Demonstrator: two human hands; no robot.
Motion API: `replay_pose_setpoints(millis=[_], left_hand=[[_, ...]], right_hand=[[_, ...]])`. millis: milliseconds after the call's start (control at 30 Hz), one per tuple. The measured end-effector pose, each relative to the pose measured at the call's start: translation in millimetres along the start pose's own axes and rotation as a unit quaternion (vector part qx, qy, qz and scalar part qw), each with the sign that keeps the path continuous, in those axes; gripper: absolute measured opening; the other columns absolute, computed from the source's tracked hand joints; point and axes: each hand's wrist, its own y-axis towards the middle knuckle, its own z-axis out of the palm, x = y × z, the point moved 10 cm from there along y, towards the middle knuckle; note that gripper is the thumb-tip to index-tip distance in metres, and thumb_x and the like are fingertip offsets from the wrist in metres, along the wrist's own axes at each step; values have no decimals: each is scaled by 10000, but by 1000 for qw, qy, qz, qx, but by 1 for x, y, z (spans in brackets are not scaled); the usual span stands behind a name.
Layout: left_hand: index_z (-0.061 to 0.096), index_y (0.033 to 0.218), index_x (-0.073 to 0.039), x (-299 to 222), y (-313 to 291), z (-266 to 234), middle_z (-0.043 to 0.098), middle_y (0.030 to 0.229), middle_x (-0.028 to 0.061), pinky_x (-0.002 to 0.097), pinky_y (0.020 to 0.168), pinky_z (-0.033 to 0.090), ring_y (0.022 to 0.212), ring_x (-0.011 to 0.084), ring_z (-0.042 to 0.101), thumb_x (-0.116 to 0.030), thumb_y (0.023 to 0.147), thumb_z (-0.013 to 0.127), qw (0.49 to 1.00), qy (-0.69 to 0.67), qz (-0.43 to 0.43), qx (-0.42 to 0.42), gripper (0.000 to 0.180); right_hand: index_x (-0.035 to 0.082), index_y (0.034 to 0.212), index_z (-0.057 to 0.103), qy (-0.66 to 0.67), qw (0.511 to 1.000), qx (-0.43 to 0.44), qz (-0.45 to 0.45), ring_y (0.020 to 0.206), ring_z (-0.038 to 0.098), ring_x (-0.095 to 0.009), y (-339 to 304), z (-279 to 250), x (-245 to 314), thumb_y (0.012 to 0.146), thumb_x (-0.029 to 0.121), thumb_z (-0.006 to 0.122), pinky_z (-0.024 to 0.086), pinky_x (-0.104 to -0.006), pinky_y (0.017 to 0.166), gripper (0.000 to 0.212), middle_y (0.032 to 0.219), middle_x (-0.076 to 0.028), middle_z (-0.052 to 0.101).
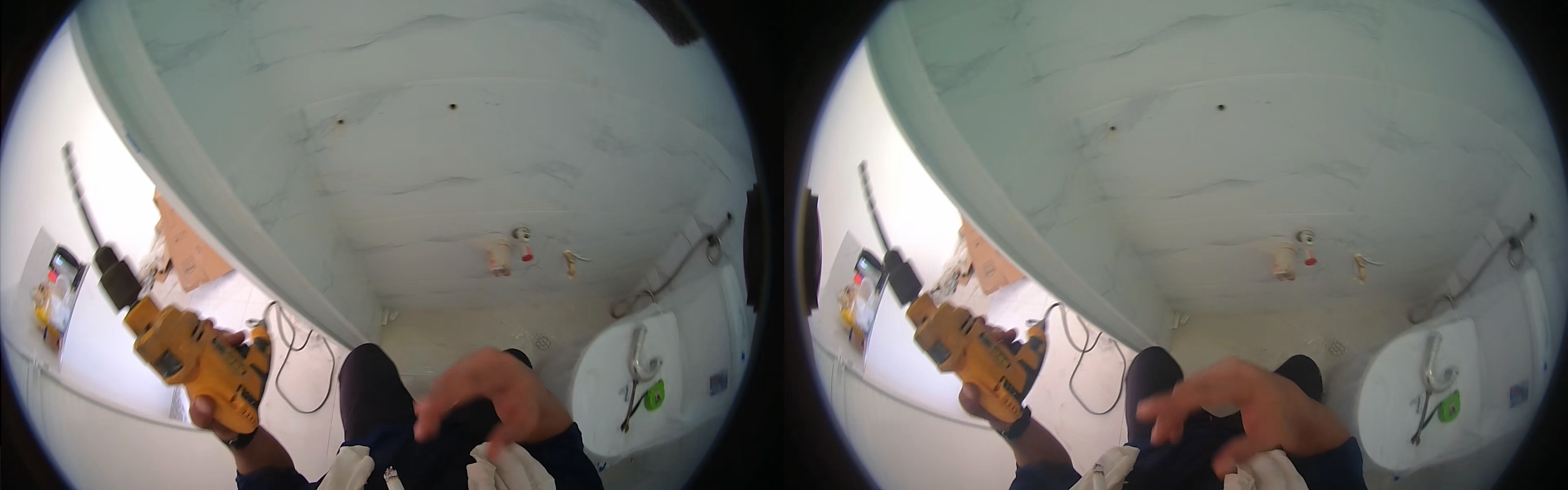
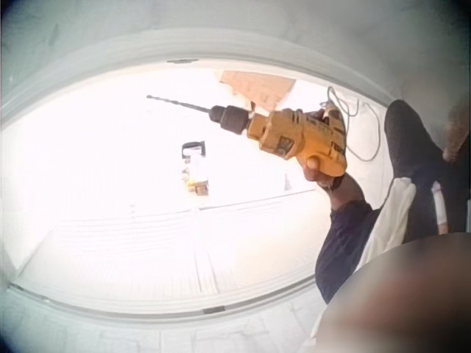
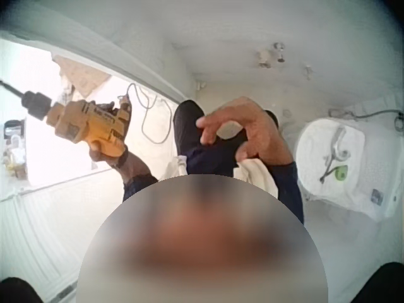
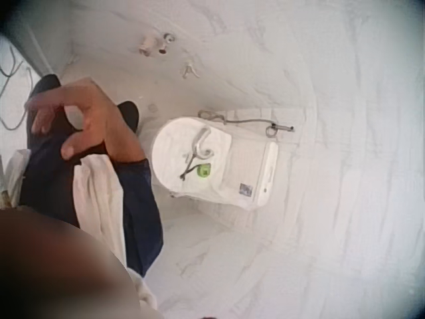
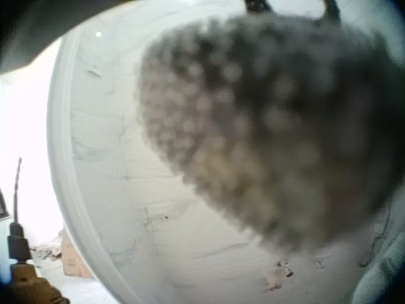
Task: The person hammers plastic wall anchors into pre-drilled holes in a marble-tiled wall, then uses a yellow power drill to create additional holes in the same wall.
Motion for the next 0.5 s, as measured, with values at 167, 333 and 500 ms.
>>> replay_pose_setpoints(millis=[167,333,500], left_hand=[[349,1580,55,37,3,30,560,1397,243,538,1052,573,1237,407,657,-542,787,809,998,-60,-32,-8,1094],[401,1559,2,57,-13,44,574,1375,184,540,1208,357,1198,320,630,-663,732,811,1000,-23,-15,1,1138],[397,1544,30,69,-47,61,583,1392,177,475,1179,437,1304,314,599,-587,737,874,995,-2,-78,-63,1122]], right_hand=[[34,1468,613,-275,950,-126,79,1156,696,-319,14,-47,-93,824,393,898,551,-424,1007,790,1286,-165,712],[12,1539,506,-415,903,-109,3,1330,589,-403,31,-24,-142,808,434,912,480,-492,1115,936,1500,-222,563],[10,1548,474,-376,920,-108,-15,1398,542,-385,49,-1,-189,775,286,893,431,-492,1185,922,1494,-196,555]])
